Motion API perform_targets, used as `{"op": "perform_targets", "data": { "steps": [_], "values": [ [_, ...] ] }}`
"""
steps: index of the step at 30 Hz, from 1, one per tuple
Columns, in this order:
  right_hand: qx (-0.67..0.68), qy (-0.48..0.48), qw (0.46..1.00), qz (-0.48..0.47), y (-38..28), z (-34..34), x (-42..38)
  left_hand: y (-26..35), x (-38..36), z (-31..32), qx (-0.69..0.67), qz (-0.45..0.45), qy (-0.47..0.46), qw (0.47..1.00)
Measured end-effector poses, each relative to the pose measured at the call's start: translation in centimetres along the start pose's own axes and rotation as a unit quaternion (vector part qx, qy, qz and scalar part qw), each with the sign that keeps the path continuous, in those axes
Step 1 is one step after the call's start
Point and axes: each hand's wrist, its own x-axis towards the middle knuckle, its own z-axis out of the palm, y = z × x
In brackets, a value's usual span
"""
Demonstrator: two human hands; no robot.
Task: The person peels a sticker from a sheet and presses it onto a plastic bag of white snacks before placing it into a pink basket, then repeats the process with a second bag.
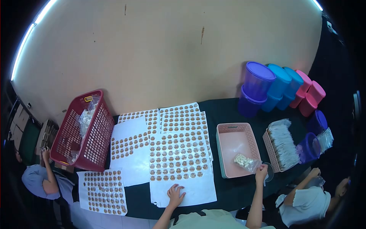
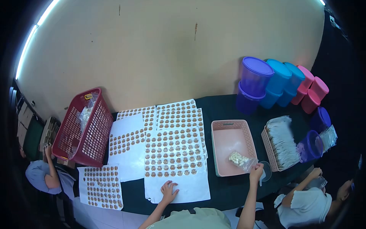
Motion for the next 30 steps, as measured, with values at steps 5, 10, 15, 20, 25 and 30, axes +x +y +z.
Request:
{"op": "perform_targets", "data": {
  "steps": [5,10,15,20,25,30],
  "values": [
    [0.391,-0.121,0.876,0.256,-3.9,-1.3,-1.1,0.6,-0.5,-0.1,0.023,0.006,-0.023,0.999],
    [0.655,-0.291,0.616,0.327,-6.6,-4.3,-2.7,0.8,-0.6,-1.0,0.063,0.046,-0.058,0.995],
    [0.707,-0.277,0.573,0.307,-10.9,-8.1,-5.1,1.7,-1.3,-0.1,0.077,0.047,-0.054,0.994],
    [0.499,-0.213,0.825,0.157,-9.5,-8.7,-6.7,0.2,-0.1,-1.7,0.062,0.06,-0.095,0.992],
    [0.496,-0.32,0.791,0.164,-11.7,-9.8,-10.0,4.5,2.1,-6.2,-0.181,-0.002,-0.098,0.979],
    [0.463,-0.556,0.654,0.221,-15.3,-9.4,-14.2,14.9,2.4,-9.2,-0.288,0.117,-0.102,0.945]
  ]
}}
